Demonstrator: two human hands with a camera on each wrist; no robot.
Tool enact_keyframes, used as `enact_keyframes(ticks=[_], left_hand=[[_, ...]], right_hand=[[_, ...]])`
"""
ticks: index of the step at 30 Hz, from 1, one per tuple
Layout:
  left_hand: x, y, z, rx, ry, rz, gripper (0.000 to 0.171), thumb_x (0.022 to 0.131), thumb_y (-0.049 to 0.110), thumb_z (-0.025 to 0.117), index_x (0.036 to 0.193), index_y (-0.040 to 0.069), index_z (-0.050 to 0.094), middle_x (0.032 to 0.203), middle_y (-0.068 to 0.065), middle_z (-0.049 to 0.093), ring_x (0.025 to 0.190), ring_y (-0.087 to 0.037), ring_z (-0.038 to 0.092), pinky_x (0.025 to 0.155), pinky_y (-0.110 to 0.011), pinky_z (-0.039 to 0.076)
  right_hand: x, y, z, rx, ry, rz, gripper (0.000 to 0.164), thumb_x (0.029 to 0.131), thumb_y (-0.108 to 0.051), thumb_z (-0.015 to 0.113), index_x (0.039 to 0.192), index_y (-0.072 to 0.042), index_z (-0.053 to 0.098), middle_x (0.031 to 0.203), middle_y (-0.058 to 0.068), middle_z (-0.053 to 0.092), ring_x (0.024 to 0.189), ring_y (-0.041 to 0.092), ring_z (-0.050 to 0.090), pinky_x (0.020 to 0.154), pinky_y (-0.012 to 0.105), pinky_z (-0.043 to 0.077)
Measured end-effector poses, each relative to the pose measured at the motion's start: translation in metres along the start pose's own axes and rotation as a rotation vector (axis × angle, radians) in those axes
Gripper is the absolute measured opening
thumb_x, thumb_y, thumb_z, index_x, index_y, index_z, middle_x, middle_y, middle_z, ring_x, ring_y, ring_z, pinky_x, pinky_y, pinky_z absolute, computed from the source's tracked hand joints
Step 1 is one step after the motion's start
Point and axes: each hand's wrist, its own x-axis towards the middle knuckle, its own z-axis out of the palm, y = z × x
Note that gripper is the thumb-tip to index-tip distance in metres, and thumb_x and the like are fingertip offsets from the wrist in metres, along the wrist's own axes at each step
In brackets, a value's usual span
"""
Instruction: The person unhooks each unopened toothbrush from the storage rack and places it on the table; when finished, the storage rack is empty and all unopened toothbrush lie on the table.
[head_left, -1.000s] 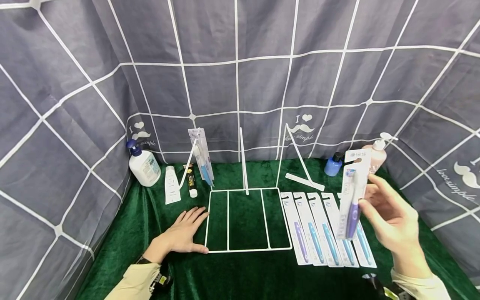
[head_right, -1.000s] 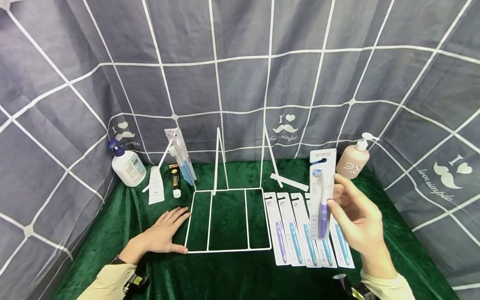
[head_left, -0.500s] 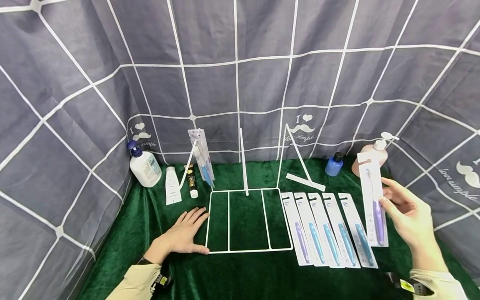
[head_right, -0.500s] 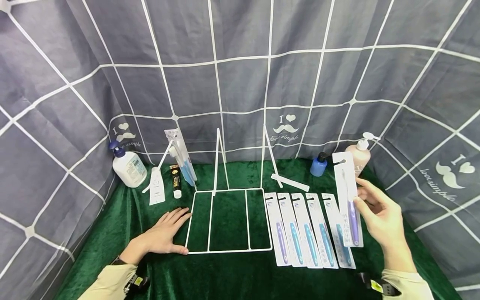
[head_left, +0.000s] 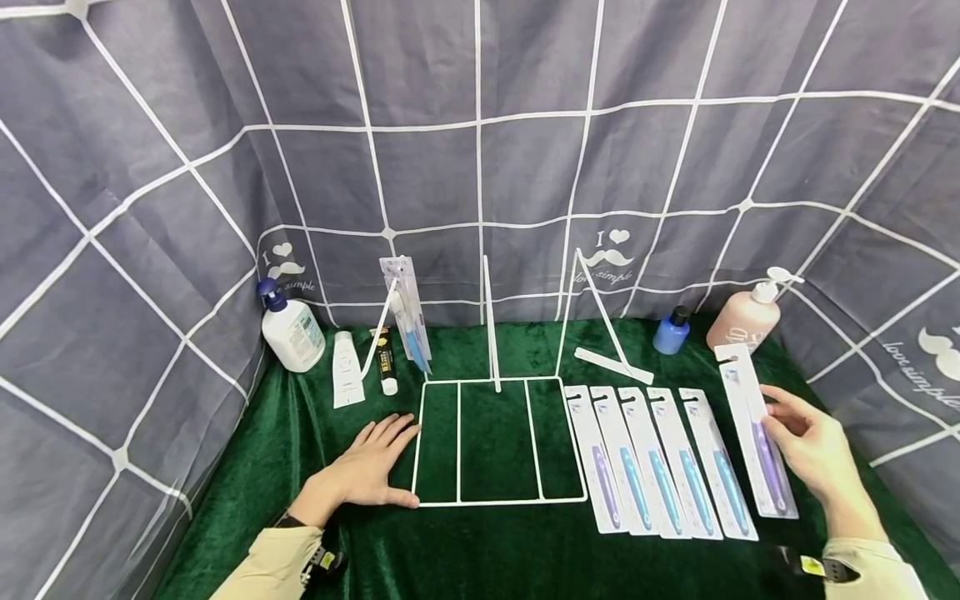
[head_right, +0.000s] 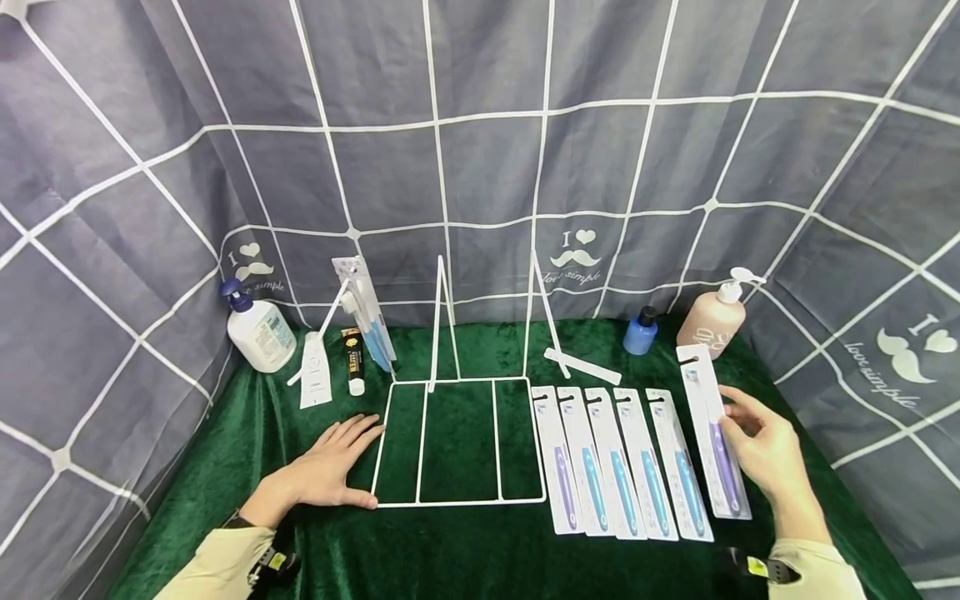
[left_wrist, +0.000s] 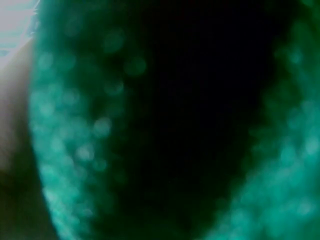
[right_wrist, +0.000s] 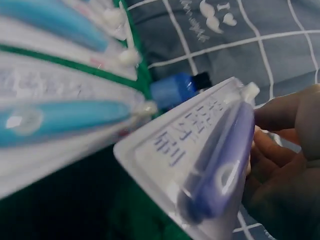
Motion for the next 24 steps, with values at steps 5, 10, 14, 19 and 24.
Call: enact_keyframes(ticks=[5, 10, 14, 19, 24], left_hand=[[-0.001, 0.000, 0.000, 0.015, 0.002, 0.000, 0.111, 0.058, 0.085, 0.050, 0.143, 0.017, 0.028, 0.148, -0.007, 0.026, 0.135, -0.030, 0.022, 0.103, -0.056, 0.021], [-0.001, -0.001, 0.001, 0.007, 0.011, 0.008, 0.111, 0.058, 0.084, 0.051, 0.143, 0.016, 0.029, 0.148, -0.007, 0.026, 0.134, -0.031, 0.023, 0.102, -0.057, 0.021], [-0.001, -0.001, 0.002, -0.002, 0.004, 0.001, 0.111, 0.059, 0.083, 0.052, 0.144, 0.016, 0.028, 0.148, -0.007, 0.025, 0.135, -0.030, 0.022, 0.103, -0.056, 0.020], [-0.001, -0.002, 0.003, 0.005, -0.026, -0.022, 0.111, 0.058, 0.085, 0.050, 0.145, 0.020, 0.025, 0.150, -0.005, 0.022, 0.137, -0.028, 0.018, 0.105, -0.054, 0.018], [0.001, -0.002, 0.002, -0.001, -0.030, -0.025, 0.112, 0.058, 0.086, 0.048, 0.145, 0.020, 0.025, 0.150, -0.005, 0.022, 0.137, -0.028, 0.019, 0.105, -0.055, 0.018]], right_hand=[[-0.003, 0.020, 0.000, -0.131, -0.063, 0.053, 0.036, 0.086, -0.010, 0.060, 0.122, -0.004, 0.056, 0.077, -0.019, 0.062, 0.064, -0.013, 0.050, 0.052, 0.013, 0.040], [-0.007, 0.035, 0.000, -0.236, -0.094, 0.112, 0.035, 0.087, -0.016, 0.059, 0.120, -0.005, 0.058, 0.076, -0.019, 0.060, 0.065, -0.015, 0.047, 0.053, 0.014, 0.038], [-0.009, 0.042, 0.002, -0.272, -0.115, 0.131, 0.034, 0.087, -0.016, 0.058, 0.119, -0.005, 0.058, 0.078, -0.021, 0.057, 0.065, -0.014, 0.046, 0.053, 0.015, 0.038], [-0.011, 0.046, 0.005, -0.301, -0.151, 0.144, 0.034, 0.087, -0.013, 0.056, 0.119, -0.003, 0.057, 0.081, -0.004, 0.062, 0.064, -0.010, 0.046, 0.052, 0.017, 0.039], [-0.010, 0.045, 0.006, -0.331, -0.173, 0.152, 0.034, 0.087, -0.014, 0.055, 0.119, -0.004, 0.058, 0.087, 0.005, 0.063, 0.064, -0.008, 0.045, 0.051, 0.018, 0.039]])
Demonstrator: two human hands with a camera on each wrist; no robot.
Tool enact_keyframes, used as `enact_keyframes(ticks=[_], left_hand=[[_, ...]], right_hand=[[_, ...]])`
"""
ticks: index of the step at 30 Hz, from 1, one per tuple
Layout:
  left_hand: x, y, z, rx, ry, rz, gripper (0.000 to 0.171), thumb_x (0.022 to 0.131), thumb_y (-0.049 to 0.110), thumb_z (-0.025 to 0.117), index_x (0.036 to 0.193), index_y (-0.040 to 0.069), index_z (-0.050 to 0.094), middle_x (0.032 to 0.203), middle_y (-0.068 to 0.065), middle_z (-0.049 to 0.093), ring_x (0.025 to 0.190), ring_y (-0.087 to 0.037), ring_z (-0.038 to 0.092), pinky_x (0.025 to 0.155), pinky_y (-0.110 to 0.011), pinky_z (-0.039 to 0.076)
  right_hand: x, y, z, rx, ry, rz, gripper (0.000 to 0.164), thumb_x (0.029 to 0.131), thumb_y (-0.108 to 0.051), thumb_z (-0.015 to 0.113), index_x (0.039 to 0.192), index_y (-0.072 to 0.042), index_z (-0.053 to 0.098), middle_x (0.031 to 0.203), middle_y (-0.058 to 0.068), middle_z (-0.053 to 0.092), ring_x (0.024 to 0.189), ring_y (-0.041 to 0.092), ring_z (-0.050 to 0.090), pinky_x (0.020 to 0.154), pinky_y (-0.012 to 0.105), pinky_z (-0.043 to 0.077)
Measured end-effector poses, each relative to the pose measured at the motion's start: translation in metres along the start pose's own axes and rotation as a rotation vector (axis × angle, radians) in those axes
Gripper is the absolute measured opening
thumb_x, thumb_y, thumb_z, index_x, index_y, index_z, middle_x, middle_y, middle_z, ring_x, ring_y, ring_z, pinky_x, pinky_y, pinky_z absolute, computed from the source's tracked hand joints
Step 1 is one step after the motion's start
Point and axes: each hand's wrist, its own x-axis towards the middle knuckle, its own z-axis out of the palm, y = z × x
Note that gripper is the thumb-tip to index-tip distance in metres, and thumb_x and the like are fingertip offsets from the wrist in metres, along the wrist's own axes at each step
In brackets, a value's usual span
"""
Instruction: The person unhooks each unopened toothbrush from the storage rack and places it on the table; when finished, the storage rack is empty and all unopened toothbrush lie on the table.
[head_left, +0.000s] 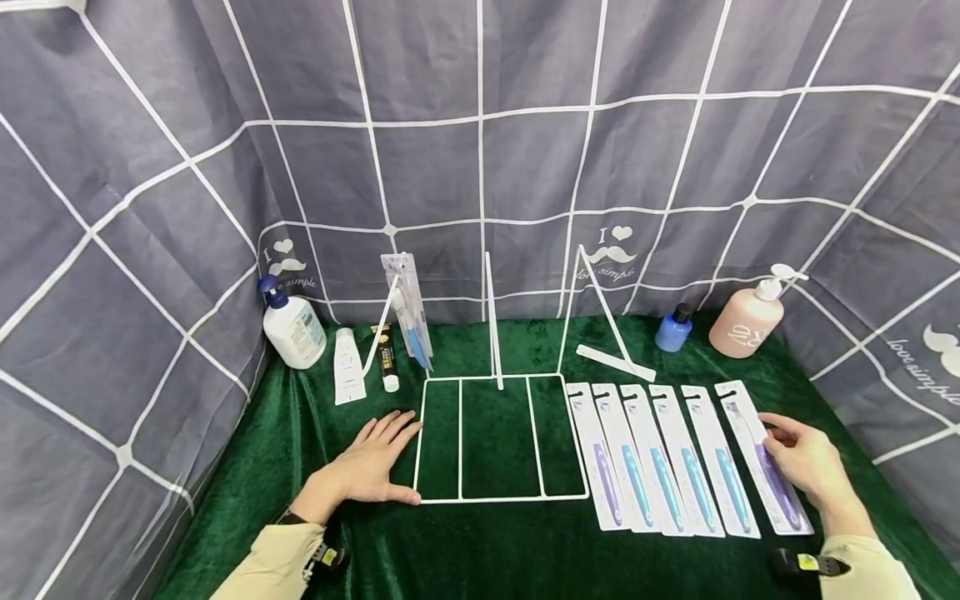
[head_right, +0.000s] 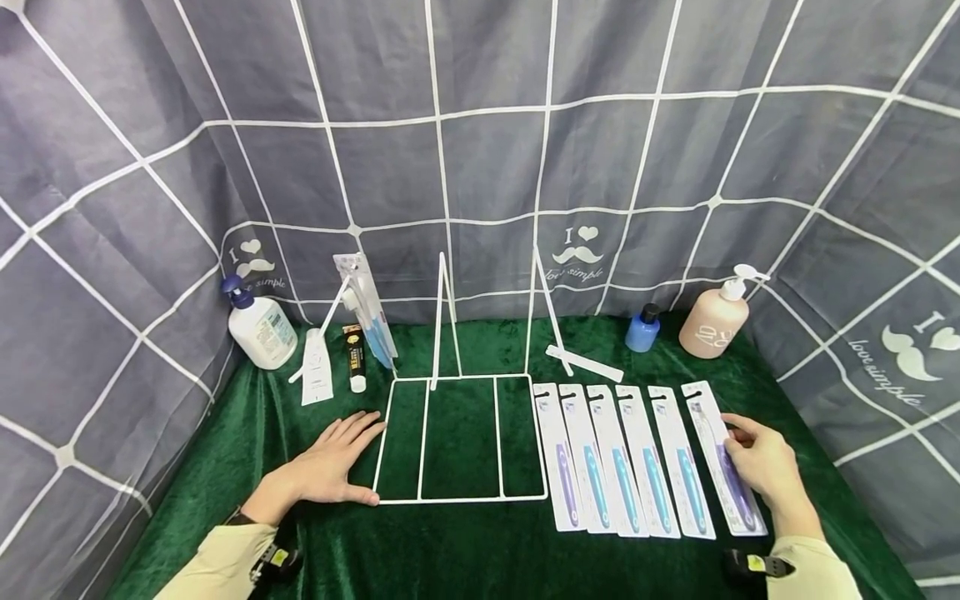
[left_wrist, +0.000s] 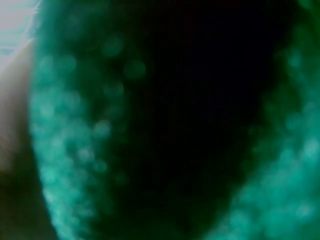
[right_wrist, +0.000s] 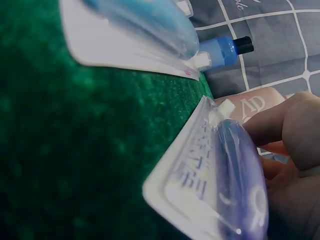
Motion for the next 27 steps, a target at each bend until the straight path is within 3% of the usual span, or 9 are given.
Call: enact_keyframes(ticks=[11, 16, 20, 27], left_hand=[[0.001, 0.001, -0.001, 0.000, -0.009, -0.004, 0.111, 0.058, 0.085, 0.049, 0.145, 0.020, 0.024, 0.150, -0.005, 0.022, 0.137, -0.027, 0.018, 0.105, -0.055, 0.017], [0.000, 0.001, -0.001, -0.012, -0.005, -0.001, 0.111, 0.058, 0.084, 0.051, 0.145, 0.020, 0.024, 0.150, -0.005, 0.022, 0.137, -0.027, 0.018, 0.105, -0.055, 0.017], [0.000, 0.001, -0.001, -0.012, -0.001, 0.001, 0.110, 0.058, 0.084, 0.052, 0.145, 0.020, 0.025, 0.150, -0.005, 0.022, 0.137, -0.028, 0.018, 0.105, -0.055, 0.018], [0.000, 0.001, -0.002, -0.014, 0.013, 0.005, 0.111, 0.058, 0.083, 0.053, 0.144, 0.018, 0.027, 0.149, -0.006, 0.024, 0.136, -0.029, 0.020, 0.104, -0.056, 0.018]], right_hand=[[0.001, 0.000, -0.003, -0.116, -0.039, -0.026, 0.032, 0.083, -0.014, 0.056, 0.113, -0.004, 0.061, 0.082, 0.007, 0.065, 0.058, 0.000, 0.045, 0.050, 0.025, 0.036], [0.001, -0.008, -0.006, -0.188, -0.026, -0.011, 0.032, 0.078, -0.013, 0.056, 0.107, -0.002, 0.063, 0.075, 0.008, 0.066, 0.062, 0.019, 0.054, 0.051, 0.032, 0.037], [0.001, -0.012, -0.006, -0.217, -0.034, 0.055, 0.035, 0.075, -0.015, 0.056, 0.107, -0.003, 0.063, 0.081, 0.012, 0.067, 0.075, 0.040, 0.057, 0.053, 0.043, 0.038], [0.002, -0.014, -0.005, -0.207, -0.032, 0.083, 0.032, 0.075, -0.014, 0.056, 0.103, -0.003, 0.064, 0.083, 0.014, 0.066, 0.078, 0.045, 0.055, 0.058, 0.048, 0.037]])
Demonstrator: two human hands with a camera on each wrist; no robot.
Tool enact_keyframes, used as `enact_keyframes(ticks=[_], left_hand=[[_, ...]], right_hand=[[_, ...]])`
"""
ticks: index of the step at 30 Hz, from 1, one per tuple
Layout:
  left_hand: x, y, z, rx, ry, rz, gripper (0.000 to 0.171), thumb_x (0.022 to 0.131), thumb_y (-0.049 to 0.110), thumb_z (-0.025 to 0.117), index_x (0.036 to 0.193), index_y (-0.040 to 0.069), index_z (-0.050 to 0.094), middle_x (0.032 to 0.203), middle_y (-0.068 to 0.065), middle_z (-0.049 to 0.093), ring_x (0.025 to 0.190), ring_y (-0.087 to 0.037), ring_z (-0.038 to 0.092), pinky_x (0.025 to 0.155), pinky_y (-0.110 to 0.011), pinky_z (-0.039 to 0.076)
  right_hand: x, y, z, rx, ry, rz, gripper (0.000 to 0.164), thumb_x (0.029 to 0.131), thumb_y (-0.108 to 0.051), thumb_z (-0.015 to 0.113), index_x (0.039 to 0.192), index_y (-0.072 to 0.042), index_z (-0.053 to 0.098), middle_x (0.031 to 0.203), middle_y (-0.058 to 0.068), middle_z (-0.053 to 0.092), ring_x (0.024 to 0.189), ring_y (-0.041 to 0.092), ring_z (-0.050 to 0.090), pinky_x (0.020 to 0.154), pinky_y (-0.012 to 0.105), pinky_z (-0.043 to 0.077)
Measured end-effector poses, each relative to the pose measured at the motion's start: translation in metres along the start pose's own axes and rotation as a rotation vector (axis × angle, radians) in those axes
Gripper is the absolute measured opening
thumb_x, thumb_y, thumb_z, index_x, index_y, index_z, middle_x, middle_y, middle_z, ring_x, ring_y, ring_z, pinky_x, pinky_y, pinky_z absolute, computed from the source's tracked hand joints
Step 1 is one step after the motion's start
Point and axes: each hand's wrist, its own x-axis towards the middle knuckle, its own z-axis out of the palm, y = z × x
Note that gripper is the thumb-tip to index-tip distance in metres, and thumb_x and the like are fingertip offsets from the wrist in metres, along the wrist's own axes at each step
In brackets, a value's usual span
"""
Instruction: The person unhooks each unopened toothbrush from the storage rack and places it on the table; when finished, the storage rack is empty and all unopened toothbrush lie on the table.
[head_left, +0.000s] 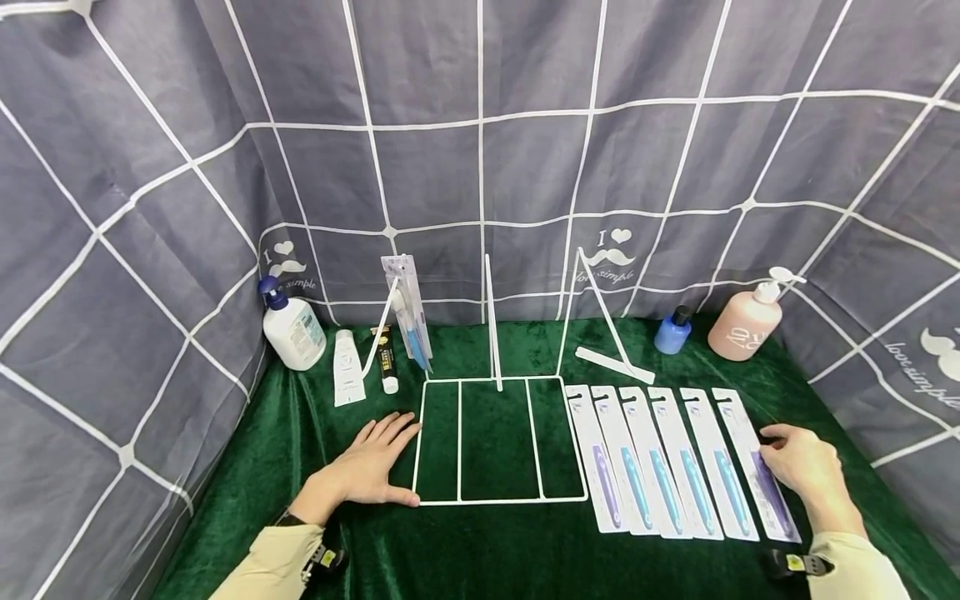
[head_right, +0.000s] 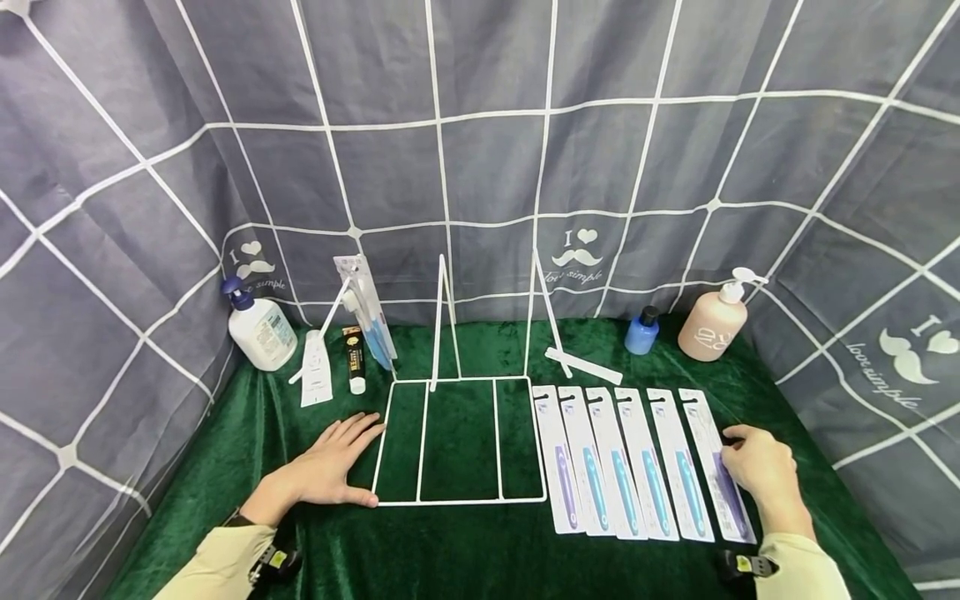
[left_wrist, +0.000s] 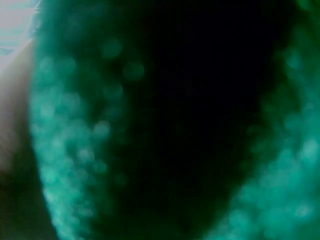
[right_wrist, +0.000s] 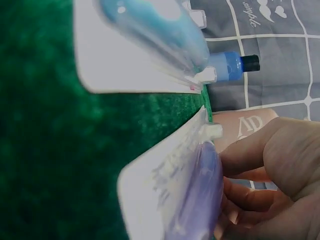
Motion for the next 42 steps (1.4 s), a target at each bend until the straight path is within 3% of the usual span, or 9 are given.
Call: enact_keyframes(ticks=[5, 11, 14, 20, 23, 27, 35, 42], left_hand=[[0.000, 0.000, 0.001, 0.016, 0.019, 0.019, 0.111, 0.058, 0.083, 0.053, 0.143, 0.017, 0.028, 0.148, -0.007, 0.026, 0.135, -0.030, 0.022, 0.103, -0.056, 0.021], [-0.001, 0.001, -0.002, 0.004, 0.015, 0.013, 0.110, 0.058, 0.082, 0.054, 0.143, 0.016, 0.029, 0.148, -0.007, 0.026, 0.135, -0.031, 0.022, 0.103, -0.057, 0.020], [-0.001, 0.002, -0.003, -0.001, 0.010, 0.010, 0.109, 0.059, 0.082, 0.054, 0.142, 0.016, 0.030, 0.148, -0.008, 0.026, 0.135, -0.031, 0.022, 0.102, -0.058, 0.020], [-0.001, 0.003, -0.003, 0.009, 0.012, 0.010, 0.110, 0.059, 0.083, 0.053, 0.143, 0.016, 0.029, 0.148, -0.007, 0.026, 0.135, -0.031, 0.022, 0.103, -0.058, 0.020], [-0.001, 0.002, -0.003, 0.007, 0.018, 0.013, 0.110, 0.059, 0.082, 0.054, 0.143, 0.016, 0.029, 0.148, -0.007, 0.026, 0.135, -0.030, 0.022, 0.103, -0.057, 0.020], [-0.001, 0.001, -0.001, -0.006, 0.027, 0.021, 0.110, 0.059, 0.082, 0.054, 0.143, 0.016, 0.029, 0.148, -0.008, 0.026, 0.135, -0.031, 0.022, 0.103, -0.058, 0.020], [-0.002, -0.002, 0.002, 0.003, 0.011, 0.005, 0.111, 0.059, 0.084, 0.051, 0.144, 0.018, 0.027, 0.149, -0.006, 0.024, 0.136, -0.029, 0.020, 0.104, -0.056, 0.019], [0.000, -0.002, 0.002, 0.012, 0.004, 0.004, 0.111, 0.059, 0.084, 0.052, 0.144, 0.018, 0.026, 0.150, -0.005, 0.023, 0.137, -0.028, 0.019, 0.105, -0.055, 0.019]], right_hand=[[-0.004, -0.013, 0.003, 0.053, 0.129, -0.028, 0.026, 0.080, -0.016, 0.054, 0.102, -0.006, 0.065, 0.082, 0.011, 0.067, 0.074, 0.034, 0.056, 0.059, 0.042, 0.036], [-0.010, -0.059, 0.003, 0.200, 0.346, -0.180, 0.016, 0.082, -0.019, 0.063, 0.096, -0.015, 0.069, 0.079, 0.005, 0.068, 0.063, -0.016, 0.045, 0.057, 0.019, 0.036], [-0.014, -0.089, 0.007, 0.287, 0.387, -0.267, 0.014, 0.081, -0.016, 0.066, 0.095, -0.016, 0.069, 0.079, 0.002, 0.068, 0.066, -0.025, 0.041, 0.060, 0.006, 0.037], [-0.021, -0.144, 0.017, 0.536, 0.371, -0.499, 0.019, 0.078, 0.000, 0.068, 0.095, -0.006, 0.068, 0.077, 0.005, 0.064, 0.072, -0.010, 0.054, 0.068, 0.005, 0.042], [-0.025, -0.171, 0.020, 0.706, 0.322, -0.626, 0.023, 0.075, 0.010, 0.066, 0.097, 0.001, 0.066, 0.079, 0.012, 0.064, 0.073, 0.002, 0.059, 0.069, 0.010, 0.046], [-0.032, -0.209, 0.018, 0.881, 0.252, -0.723, 0.027, 0.072, 0.020, 0.062, 0.098, 0.010, 0.062, 0.084, 0.018, 0.063, 0.073, 0.015, 0.061, 0.070, 0.016, 0.049], [-0.032, -0.276, 0.026, 0.963, 0.180, -0.813, 0.026, 0.073, 0.016, 0.064, 0.098, 0.013, 0.060, 0.085, 0.022, 0.064, 0.074, 0.024, 0.063, 0.073, 0.026, 0.051], [-0.021, -0.331, 0.035, 0.999, 0.095, -0.845, 0.027, 0.076, 0.011, 0.064, 0.103, 0.011, 0.060, 0.090, 0.022, 0.063, 0.079, 0.034, 0.063, 0.073, 0.047, 0.049]])
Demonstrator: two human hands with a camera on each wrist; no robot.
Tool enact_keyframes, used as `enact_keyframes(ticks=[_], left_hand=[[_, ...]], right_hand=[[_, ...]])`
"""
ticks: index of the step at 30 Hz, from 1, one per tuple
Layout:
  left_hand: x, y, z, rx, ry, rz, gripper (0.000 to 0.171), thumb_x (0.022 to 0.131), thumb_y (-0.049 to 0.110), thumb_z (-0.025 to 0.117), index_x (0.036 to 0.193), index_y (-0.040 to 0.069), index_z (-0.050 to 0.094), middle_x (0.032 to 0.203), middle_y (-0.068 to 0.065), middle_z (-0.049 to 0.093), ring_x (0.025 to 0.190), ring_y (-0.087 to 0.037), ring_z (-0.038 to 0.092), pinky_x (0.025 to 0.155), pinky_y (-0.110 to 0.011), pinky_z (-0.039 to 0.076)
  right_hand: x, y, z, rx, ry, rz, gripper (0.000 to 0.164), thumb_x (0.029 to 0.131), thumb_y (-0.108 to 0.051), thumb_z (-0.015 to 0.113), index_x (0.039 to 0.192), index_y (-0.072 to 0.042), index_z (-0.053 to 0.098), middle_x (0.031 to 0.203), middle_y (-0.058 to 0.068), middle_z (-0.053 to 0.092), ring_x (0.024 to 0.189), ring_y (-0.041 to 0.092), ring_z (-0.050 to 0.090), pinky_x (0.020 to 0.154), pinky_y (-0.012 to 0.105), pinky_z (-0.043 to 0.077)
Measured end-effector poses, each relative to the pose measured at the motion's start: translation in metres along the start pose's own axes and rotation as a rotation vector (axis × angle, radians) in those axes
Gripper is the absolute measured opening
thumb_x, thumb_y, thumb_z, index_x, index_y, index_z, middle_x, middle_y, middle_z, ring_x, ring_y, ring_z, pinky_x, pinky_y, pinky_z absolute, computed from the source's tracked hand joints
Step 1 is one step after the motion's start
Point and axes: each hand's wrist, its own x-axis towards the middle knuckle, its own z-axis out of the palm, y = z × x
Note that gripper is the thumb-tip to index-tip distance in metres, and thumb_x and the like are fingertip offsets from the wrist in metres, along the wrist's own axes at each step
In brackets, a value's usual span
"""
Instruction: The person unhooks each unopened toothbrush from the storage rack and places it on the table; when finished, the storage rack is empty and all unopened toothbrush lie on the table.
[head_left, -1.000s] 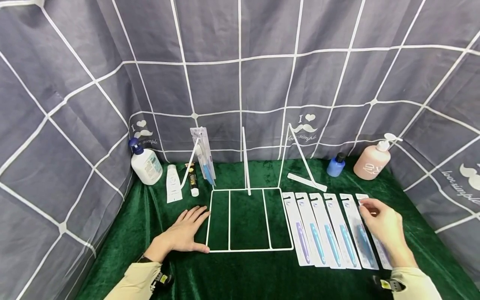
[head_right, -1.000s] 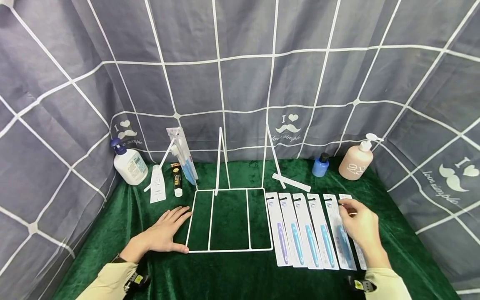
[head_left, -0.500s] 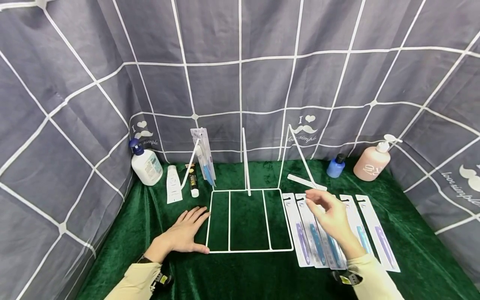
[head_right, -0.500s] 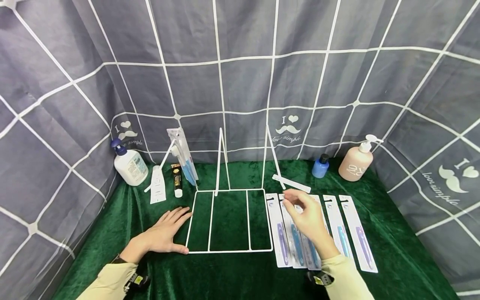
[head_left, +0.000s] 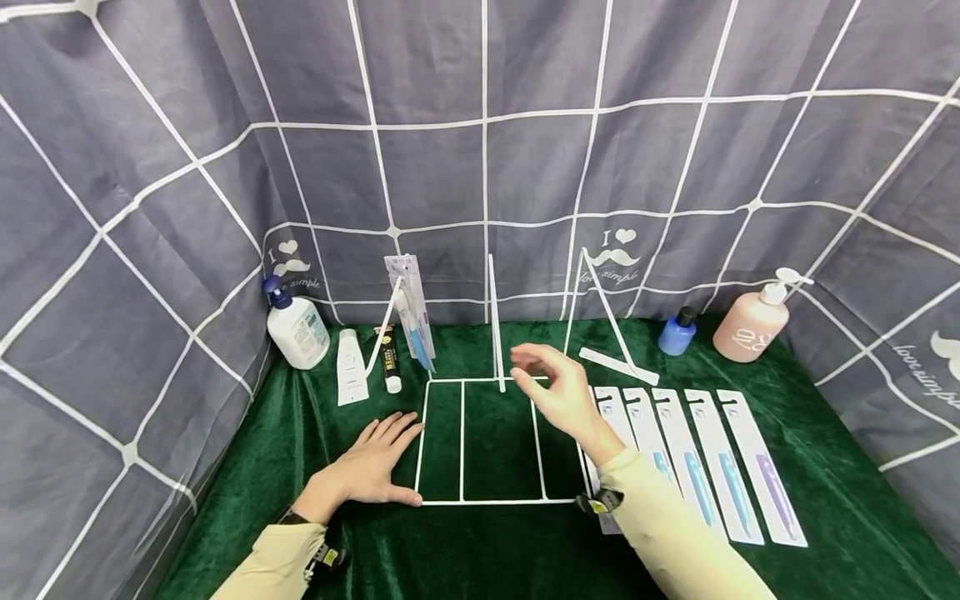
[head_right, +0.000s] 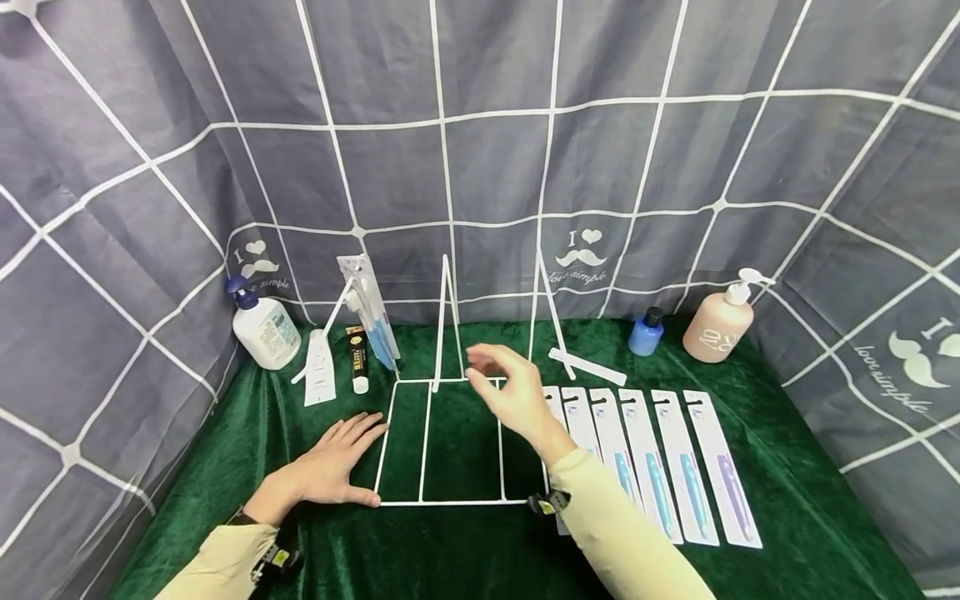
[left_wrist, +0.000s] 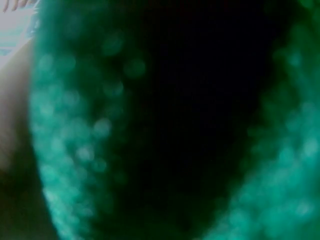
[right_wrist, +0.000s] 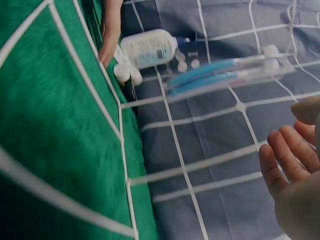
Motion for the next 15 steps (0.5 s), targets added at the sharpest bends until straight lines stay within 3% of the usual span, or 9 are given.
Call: enact_keyframes(ticks=[6, 15], left_hand=[[0.001, 0.000, 0.000, 0.002, -0.014, -0.004, 0.110, 0.059, 0.084, 0.052, 0.144, 0.020, 0.026, 0.150, -0.005, 0.022, 0.137, -0.028, 0.018, 0.105, -0.055, 0.018], [0.000, 0.001, -0.006, -0.001, 0.002, 0.010, 0.110, 0.058, 0.082, 0.054, 0.142, 0.015, 0.031, 0.148, -0.007, 0.026, 0.135, -0.031, 0.022, 0.103, -0.057, 0.021]], right_hand=[[0.026, 0.005, 0.033, 0.024, -0.019, -0.024, 0.027, 0.078, 0.007, 0.065, 0.104, 0.008, 0.061, 0.092, 0.023, 0.064, 0.081, 0.031, 0.063, 0.076, 0.041, 0.051], [0.053, 0.013, 0.073, 0.001, -0.062, -0.037, 0.029, 0.081, 0.000, 0.065, 0.110, 0.003, 0.060, 0.095, 0.018, 0.066, 0.084, 0.028, 0.063, 0.075, 0.045, 0.051]])
